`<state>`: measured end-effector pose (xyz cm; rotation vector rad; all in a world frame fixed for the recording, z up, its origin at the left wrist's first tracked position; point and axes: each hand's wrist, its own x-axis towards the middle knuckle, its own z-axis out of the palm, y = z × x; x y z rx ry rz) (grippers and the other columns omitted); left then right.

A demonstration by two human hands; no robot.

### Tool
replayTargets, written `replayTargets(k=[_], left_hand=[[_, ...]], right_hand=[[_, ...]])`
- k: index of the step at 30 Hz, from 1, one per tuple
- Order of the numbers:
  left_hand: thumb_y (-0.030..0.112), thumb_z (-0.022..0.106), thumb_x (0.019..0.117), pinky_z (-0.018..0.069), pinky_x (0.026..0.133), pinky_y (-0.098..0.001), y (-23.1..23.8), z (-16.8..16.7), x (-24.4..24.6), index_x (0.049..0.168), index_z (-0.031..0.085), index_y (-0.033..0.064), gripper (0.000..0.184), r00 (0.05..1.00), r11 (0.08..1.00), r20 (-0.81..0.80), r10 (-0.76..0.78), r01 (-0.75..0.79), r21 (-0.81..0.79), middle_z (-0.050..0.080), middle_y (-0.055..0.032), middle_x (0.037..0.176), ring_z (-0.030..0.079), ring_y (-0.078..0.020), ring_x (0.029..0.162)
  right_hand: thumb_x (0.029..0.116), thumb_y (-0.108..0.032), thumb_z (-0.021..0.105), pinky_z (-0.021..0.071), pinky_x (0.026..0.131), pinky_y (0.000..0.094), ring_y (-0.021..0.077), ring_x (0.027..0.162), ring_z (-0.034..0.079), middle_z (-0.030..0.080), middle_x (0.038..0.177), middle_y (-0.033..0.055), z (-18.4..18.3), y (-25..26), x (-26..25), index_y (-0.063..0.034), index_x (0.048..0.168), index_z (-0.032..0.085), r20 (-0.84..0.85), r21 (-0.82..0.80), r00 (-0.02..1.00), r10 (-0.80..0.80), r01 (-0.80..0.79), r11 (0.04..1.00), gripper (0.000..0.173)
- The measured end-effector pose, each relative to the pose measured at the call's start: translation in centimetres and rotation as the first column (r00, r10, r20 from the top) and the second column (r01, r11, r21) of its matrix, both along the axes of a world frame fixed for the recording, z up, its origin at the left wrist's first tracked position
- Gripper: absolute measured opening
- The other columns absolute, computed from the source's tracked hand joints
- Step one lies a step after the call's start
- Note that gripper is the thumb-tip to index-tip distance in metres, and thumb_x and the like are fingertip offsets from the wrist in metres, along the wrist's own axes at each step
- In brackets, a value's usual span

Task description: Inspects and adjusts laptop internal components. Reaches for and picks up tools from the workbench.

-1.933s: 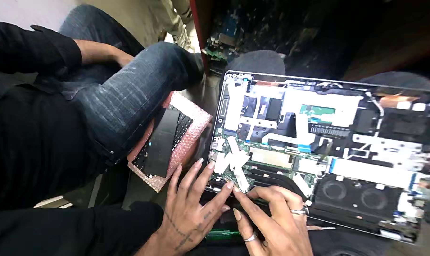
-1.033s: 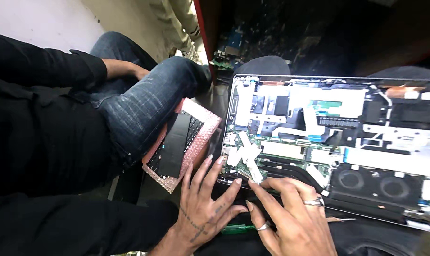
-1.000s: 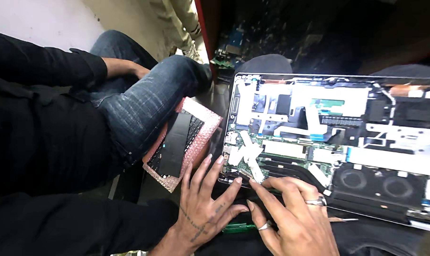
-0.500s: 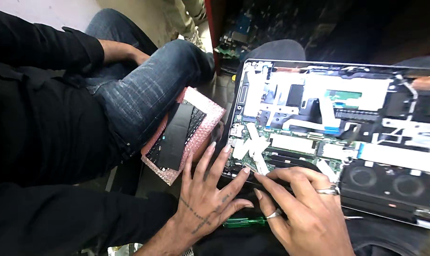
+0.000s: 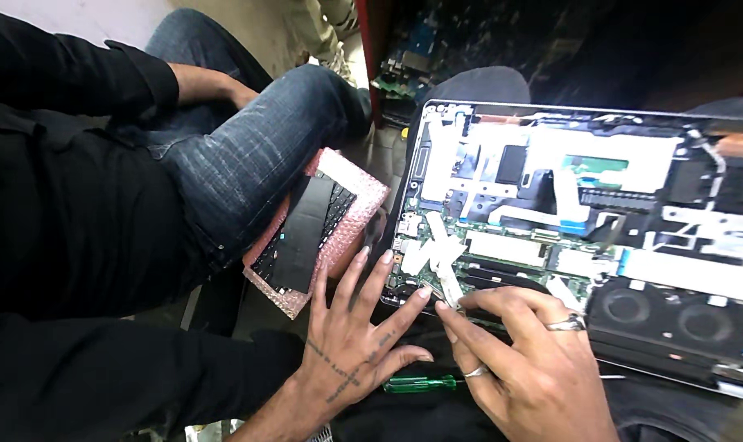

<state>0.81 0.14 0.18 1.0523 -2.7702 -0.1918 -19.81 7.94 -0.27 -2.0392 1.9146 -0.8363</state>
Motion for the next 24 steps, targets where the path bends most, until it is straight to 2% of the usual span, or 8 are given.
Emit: replayTargets(k=[5,13,19,24], left_hand=[[0.068,0.043,0.0988,0.0214,0.118,-0.0697,0.22,-0.16,0.04,0.146,0.054,0.0402,0.056,1.000,1.000,0.003,0.013,-0.013,0.023,0.039,-0.0139,0.161,0.030,-0.0350,0.152],[0.067,0.044,0.0991,0.0213,0.119,-0.0676,0.37,-0.24,0.01,0.146,0.054,0.0364,0.057,1.000,1.000,-0.022,0.009,-0.009,0.020,0.041,-0.0152,0.159,0.030,-0.0340,0.152],[0.067,0.046,0.0990,0.0222,0.119,-0.0672,0.47,-0.26,0.03,0.145,0.055,0.0357,0.057,0.999,1.000,-0.047,0.005,-0.004,0.022,0.041,-0.0166,0.159,0.030,-0.0345,0.152],[0.067,0.050,0.0975,0.0211,0.119,-0.0672,0.19,-0.07,-0.18,0.144,0.055,0.0357,0.056,0.998,1.000,-0.059,-0.012,0.014,0.025,0.039,-0.0167,0.160,0.027,-0.0367,0.153]], right_hand=[[0.0994,-0.018,0.053,0.0426,0.093,0.0492,0.0318,0.118,0.058,0.070,0.118,0.0100,-0.33,0.69,0.22,-0.0175,0.115,0.079,0.003,0.013,1.000,-0.004,0.004,1.000,0.030],[0.1001,-0.017,0.053,0.0430,0.097,0.0475,0.0324,0.122,0.056,0.067,0.123,0.0116,-0.39,0.82,0.30,-0.0175,0.116,0.078,0.018,0.012,1.000,-0.020,0.020,1.000,0.029],[0.1002,-0.016,0.054,0.0424,0.098,0.0473,0.0320,0.123,0.055,0.067,0.124,0.0109,-0.52,1.00,0.61,-0.0185,0.118,0.077,0.032,0.012,0.999,-0.044,0.044,0.999,0.030],[0.1004,-0.019,0.053,0.0428,0.096,0.0471,0.0303,0.123,0.055,0.068,0.123,0.0081,-0.01,0.79,1.01,-0.0186,0.113,0.078,0.052,0.039,0.995,-0.084,0.082,0.996,0.029]])
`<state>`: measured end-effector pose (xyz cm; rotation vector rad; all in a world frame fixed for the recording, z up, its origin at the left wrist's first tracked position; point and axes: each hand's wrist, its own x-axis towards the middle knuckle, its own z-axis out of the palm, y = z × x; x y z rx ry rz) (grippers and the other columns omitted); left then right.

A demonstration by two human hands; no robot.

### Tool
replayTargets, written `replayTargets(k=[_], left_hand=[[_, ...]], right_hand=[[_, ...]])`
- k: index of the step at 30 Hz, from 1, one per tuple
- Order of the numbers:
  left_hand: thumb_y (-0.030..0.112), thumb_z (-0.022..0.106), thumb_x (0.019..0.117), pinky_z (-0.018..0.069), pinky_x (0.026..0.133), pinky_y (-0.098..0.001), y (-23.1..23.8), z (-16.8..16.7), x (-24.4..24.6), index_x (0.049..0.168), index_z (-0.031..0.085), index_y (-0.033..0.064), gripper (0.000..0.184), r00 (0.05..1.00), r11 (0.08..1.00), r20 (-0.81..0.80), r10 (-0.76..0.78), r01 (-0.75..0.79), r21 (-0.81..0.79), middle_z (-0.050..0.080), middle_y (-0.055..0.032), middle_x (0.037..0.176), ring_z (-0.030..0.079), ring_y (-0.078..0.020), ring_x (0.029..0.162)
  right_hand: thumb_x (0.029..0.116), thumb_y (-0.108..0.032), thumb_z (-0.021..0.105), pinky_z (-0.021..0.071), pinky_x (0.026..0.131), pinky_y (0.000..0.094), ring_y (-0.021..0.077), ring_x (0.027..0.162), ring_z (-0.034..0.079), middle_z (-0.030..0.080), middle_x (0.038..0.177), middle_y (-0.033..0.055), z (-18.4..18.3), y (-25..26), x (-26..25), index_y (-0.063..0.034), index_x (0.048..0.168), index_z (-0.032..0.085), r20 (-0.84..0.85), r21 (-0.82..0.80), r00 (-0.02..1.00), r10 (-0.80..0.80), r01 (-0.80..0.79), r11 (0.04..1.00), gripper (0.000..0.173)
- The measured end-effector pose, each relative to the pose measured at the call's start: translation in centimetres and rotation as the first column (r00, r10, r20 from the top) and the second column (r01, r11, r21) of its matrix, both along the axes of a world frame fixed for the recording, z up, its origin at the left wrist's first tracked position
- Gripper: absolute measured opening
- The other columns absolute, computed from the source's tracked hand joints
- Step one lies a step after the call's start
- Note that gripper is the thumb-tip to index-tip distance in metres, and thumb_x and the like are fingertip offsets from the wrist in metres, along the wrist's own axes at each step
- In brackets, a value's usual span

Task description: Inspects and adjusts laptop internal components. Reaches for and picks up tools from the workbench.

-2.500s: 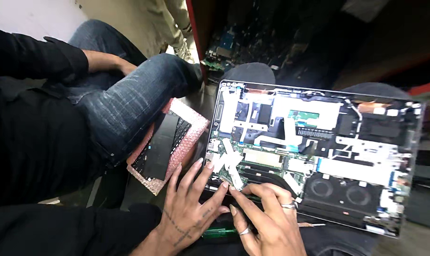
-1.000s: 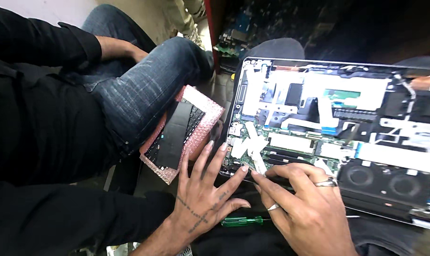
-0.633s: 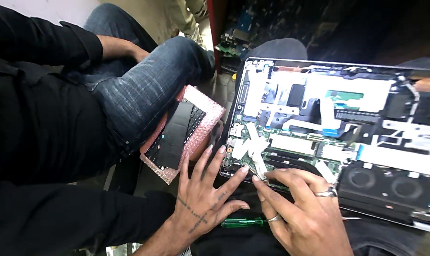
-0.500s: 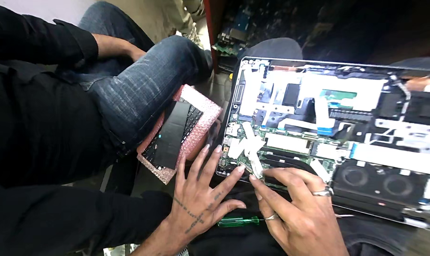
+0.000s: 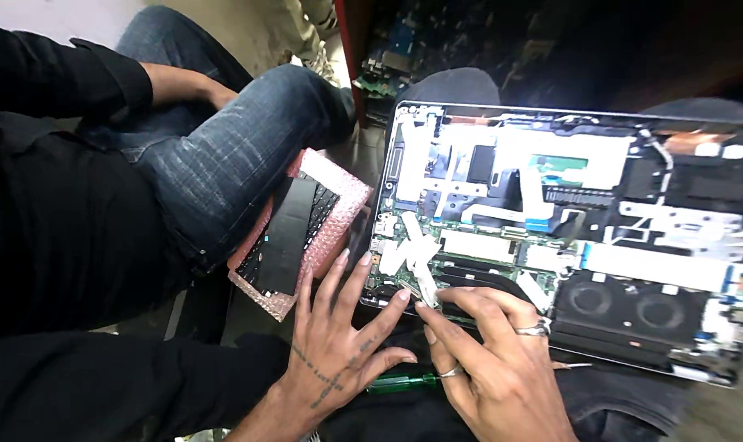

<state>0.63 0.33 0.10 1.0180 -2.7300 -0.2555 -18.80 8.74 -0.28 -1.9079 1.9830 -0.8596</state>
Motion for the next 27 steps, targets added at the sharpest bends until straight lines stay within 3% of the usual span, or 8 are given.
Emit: replayTargets(k=[5,8,13,27], left_hand=[[0.066,0.049,0.0981,0.0196,0.120,-0.0675,-0.5,0.3,-0.2,0.139,0.061,0.0337,0.053,0.999,0.999,0.004,-0.035,0.035,-0.009,0.042,-0.0150,0.157,0.029,-0.0369,0.152],[0.064,0.050,0.0985,0.0233,0.119,-0.0664,-0.6,0.4,-0.3,0.134,0.064,0.0307,0.051,0.999,0.999,-0.009,-0.042,0.042,-0.005,0.044,-0.0149,0.156,0.031,-0.0366,0.151],[0.066,0.049,0.0981,0.0233,0.120,-0.0640,-0.2,-0.2,-0.2,0.138,0.061,0.0320,0.054,0.999,1.000,-0.040,-0.019,0.020,0.009,0.041,-0.0145,0.159,0.029,-0.0337,0.153],[0.067,0.046,0.0987,0.0219,0.119,-0.0664,0.4,-0.6,-0.1,0.144,0.056,0.0355,0.056,1.000,0.999,-0.010,0.029,-0.029,0.028,0.038,-0.0137,0.161,0.028,-0.0344,0.153]], right_hand=[[0.1004,-0.022,0.054,0.0431,0.096,0.0484,0.0302,0.123,0.056,0.069,0.123,0.0075,0.1,-0.1,0.3,-0.0181,0.111,0.079,0.026,0.013,0.999,-0.034,0.033,0.999,0.027],[0.0996,-0.022,0.057,0.0464,0.096,0.0462,0.0288,0.120,0.058,0.070,0.118,0.0062,0.0,-0.2,0.0,-0.0162,0.107,0.079,0.072,-0.003,0.997,-0.041,0.041,0.999,0.023],[0.0976,-0.026,0.062,0.0481,0.086,0.0413,0.0286,0.111,0.060,0.070,0.106,0.0048,0.1,-1.7,-0.6,-0.0129,0.099,0.077,0.050,-0.024,0.998,-0.034,0.035,0.999,0.019],[0.0947,-0.019,0.061,0.0476,0.075,0.0402,0.0280,0.100,0.062,0.070,0.097,0.0051,0.3,-2.9,-1.0,-0.0108,0.090,0.077,-0.043,-0.031,0.999,0.032,-0.033,0.999,0.019]])
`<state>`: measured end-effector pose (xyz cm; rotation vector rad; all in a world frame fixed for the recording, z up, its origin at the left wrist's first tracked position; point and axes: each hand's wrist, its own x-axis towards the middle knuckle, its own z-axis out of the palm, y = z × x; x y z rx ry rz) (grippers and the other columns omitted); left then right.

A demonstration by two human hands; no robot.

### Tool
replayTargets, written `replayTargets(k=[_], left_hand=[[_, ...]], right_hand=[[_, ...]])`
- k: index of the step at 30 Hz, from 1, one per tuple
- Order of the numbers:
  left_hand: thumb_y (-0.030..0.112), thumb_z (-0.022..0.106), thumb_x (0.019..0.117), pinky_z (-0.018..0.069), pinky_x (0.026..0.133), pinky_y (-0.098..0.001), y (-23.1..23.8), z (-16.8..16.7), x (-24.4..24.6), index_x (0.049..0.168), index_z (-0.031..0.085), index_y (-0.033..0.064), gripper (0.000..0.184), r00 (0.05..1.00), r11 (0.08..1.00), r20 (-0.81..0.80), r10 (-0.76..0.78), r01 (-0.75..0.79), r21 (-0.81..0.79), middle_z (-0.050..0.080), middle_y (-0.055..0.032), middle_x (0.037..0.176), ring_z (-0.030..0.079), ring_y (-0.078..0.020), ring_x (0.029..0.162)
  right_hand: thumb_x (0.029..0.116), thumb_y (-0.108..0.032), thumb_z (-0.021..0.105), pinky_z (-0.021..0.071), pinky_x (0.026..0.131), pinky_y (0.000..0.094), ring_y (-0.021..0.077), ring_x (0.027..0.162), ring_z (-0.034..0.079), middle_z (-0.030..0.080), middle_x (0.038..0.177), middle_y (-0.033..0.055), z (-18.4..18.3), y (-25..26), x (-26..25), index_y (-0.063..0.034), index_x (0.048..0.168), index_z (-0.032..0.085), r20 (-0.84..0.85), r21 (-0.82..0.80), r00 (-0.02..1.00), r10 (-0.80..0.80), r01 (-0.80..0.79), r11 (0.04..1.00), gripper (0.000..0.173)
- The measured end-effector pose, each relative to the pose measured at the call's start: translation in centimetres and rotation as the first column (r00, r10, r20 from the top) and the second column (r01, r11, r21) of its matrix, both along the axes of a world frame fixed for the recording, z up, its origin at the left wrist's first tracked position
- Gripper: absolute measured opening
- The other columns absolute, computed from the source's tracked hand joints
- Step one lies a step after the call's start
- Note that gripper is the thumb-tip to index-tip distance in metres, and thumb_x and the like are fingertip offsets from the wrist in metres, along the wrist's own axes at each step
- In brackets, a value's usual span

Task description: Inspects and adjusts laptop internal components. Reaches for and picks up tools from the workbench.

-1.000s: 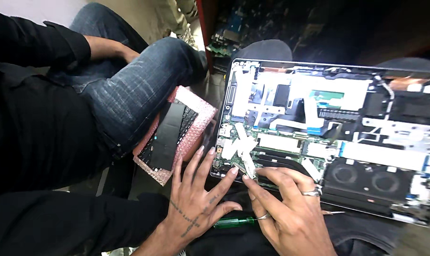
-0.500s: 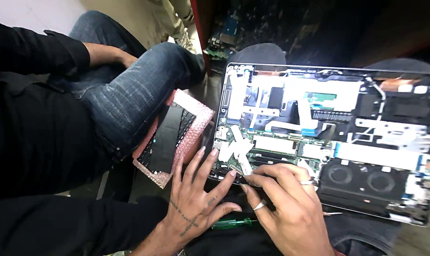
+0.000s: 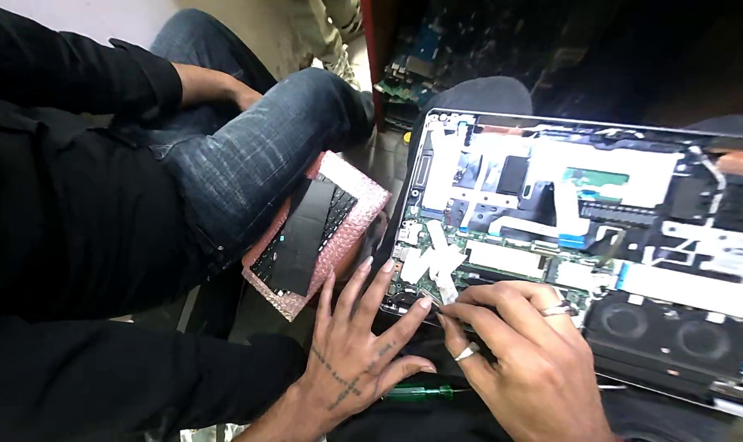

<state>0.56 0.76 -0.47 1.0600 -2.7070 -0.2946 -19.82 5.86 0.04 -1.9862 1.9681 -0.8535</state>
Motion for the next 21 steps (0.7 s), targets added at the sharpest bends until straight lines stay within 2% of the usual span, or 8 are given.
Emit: replayTargets(k=[5,8,14,21], left_hand=[[0.067,0.047,0.0983,0.0208,0.120,-0.0667,0.12,0.00,-0.04,0.145,0.055,0.0363,0.056,1.000,1.000,-0.001,0.004,-0.004,0.007,0.037,-0.0137,0.161,0.025,-0.0349,0.154],[0.066,0.048,0.0983,0.0214,0.119,-0.0667,0.21,-0.11,-0.04,0.144,0.055,0.0366,0.055,1.000,1.000,-0.022,0.012,-0.012,0.005,0.039,-0.0133,0.161,0.028,-0.0345,0.153],[0.064,0.054,0.0972,0.0240,0.120,-0.0651,0.33,-0.42,0.06,0.136,0.062,0.0341,0.049,0.994,1.000,-0.108,0.009,-0.011,-0.018,0.043,-0.0152,0.156,0.030,-0.0362,0.151],[0.065,0.051,0.0981,0.0212,0.119,-0.0680,0.04,-0.05,0.03,0.139,0.059,0.0352,0.051,1.000,0.998,-0.029,-0.008,0.007,-0.057,0.040,-0.0144,0.159,0.026,-0.0375,0.153]], right_hand=[[0.0954,-0.020,0.063,0.0490,0.081,0.0403,0.0290,0.101,0.063,0.071,0.097,0.0074,-0.08,0.21,0.05,-0.0095,0.091,0.077,0.000,-0.020,1.000,-0.019,0.019,1.000,0.019],[0.0956,-0.019,0.063,0.0496,0.082,0.0407,0.0290,0.101,0.063,0.071,0.098,0.0082,-0.10,0.31,0.08,-0.0087,0.093,0.078,0.000,-0.033,1.000,-0.012,0.012,0.999,0.018],[0.0956,-0.016,0.061,0.0496,0.079,0.0404,0.0293,0.101,0.064,0.071,0.097,0.0077,-0.10,0.24,0.15,-0.0085,0.092,0.077,-0.017,-0.043,1.000,-0.013,0.013,0.999,0.018],[0.0962,-0.017,0.061,0.0487,0.077,0.0408,0.0289,0.101,0.063,0.071,0.098,0.0080,-0.14,0.20,0.53,-0.0076,0.092,0.076,-0.017,-0.037,0.999,-0.038,0.038,0.999,0.019]])
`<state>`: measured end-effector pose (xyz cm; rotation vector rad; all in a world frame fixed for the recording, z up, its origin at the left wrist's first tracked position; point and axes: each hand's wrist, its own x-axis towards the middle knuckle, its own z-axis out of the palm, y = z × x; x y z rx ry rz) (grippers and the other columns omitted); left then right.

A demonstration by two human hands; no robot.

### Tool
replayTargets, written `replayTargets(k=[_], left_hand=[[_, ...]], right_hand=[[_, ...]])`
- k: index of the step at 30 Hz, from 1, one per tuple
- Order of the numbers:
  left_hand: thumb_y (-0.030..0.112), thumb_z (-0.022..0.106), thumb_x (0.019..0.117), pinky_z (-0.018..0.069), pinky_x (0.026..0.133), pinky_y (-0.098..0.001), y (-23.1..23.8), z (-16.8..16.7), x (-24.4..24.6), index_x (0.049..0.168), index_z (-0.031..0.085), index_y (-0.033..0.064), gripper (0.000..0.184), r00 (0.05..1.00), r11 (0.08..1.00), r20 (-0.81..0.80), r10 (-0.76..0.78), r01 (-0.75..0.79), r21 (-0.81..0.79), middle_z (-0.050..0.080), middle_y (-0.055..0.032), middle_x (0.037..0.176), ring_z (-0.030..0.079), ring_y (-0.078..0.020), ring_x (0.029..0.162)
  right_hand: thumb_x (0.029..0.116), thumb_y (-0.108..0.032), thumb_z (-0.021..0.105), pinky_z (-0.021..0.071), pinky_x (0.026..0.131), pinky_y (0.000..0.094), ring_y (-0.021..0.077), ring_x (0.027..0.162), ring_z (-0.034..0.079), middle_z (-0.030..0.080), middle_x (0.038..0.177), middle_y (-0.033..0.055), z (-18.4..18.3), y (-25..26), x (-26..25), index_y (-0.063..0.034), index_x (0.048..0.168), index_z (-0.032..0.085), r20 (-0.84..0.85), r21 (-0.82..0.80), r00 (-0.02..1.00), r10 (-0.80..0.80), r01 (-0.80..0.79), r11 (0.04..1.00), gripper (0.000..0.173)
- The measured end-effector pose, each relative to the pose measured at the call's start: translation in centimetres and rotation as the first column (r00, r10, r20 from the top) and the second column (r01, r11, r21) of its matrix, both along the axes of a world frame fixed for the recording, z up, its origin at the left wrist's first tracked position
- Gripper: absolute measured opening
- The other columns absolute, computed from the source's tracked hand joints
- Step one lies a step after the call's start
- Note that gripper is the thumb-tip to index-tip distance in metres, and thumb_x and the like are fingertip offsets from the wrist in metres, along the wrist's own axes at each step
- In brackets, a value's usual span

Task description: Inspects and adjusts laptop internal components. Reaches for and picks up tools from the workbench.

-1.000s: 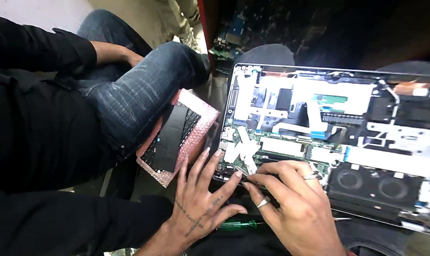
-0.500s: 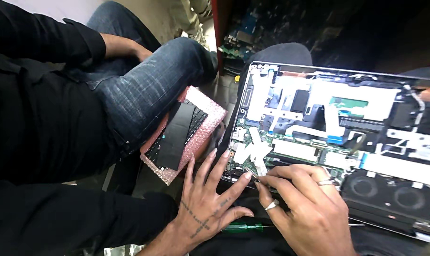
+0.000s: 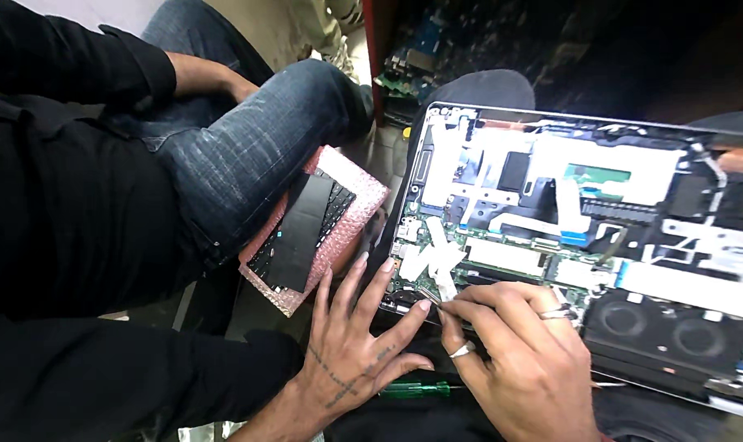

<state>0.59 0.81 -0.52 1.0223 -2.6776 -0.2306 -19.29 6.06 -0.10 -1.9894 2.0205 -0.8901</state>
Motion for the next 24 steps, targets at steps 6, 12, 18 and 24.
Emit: replayTargets(k=[6,12,18,24], left_hand=[[0.069,0.048,0.0970,0.0203,0.118,-0.0706,-0.2,0.3,-0.3,0.137,0.062,0.0343,0.055,0.999,0.999,0.039,-0.004,0.006,-0.039,0.040,-0.0142,0.160,0.025,-0.0396,0.153],[0.069,0.047,0.0968,0.0201,0.117,-0.0718,-0.2,0.8,-0.5,0.137,0.063,0.0314,0.057,0.998,0.999,0.064,-0.008,0.011,-0.041,0.043,-0.0136,0.158,0.027,-0.0396,0.152],[0.069,0.048,0.0966,0.0205,0.118,-0.0708,-0.3,0.9,-0.4,0.137,0.063,0.0302,0.058,0.999,1.000,0.049,-0.016,0.016,-0.001,0.044,-0.0139,0.157,0.030,-0.0383,0.152],[0.069,0.050,0.0959,0.0209,0.118,-0.0705,-0.2,0.8,-0.6,0.136,0.063,0.0289,0.059,0.999,1.000,0.029,-0.014,0.014,0.006,0.046,-0.0136,0.156,0.031,-0.0383,0.151]], right_hand=[[0.0953,-0.016,0.060,0.0481,0.074,0.0389,0.0283,0.101,0.063,0.071,0.098,0.0068,0.2,-0.1,0.0,-0.0085,0.091,0.075,-0.008,0.014,1.000,0.013,-0.013,1.000,0.018],[0.0933,-0.016,0.059,0.0495,0.076,0.0396,0.0295,0.102,0.063,0.070,0.098,0.0078,0.5,-0.6,-0.4,-0.0079,0.087,0.073,-0.044,0.028,0.998,0.039,-0.038,0.999,0.017],[0.0939,-0.017,0.060,0.0495,0.076,0.0404,0.0302,0.103,0.063,0.071,0.100,0.0083,0.6,-0.4,-0.8,-0.0084,0.089,0.074,-0.039,0.043,0.998,0.055,-0.054,0.998,0.017],[0.0941,-0.019,0.061,0.0486,0.077,0.0405,0.0304,0.103,0.063,0.071,0.099,0.0091,0.8,-0.5,-0.8,-0.0076,0.091,0.076,-0.031,0.055,0.997,0.065,-0.063,0.996,0.018]])
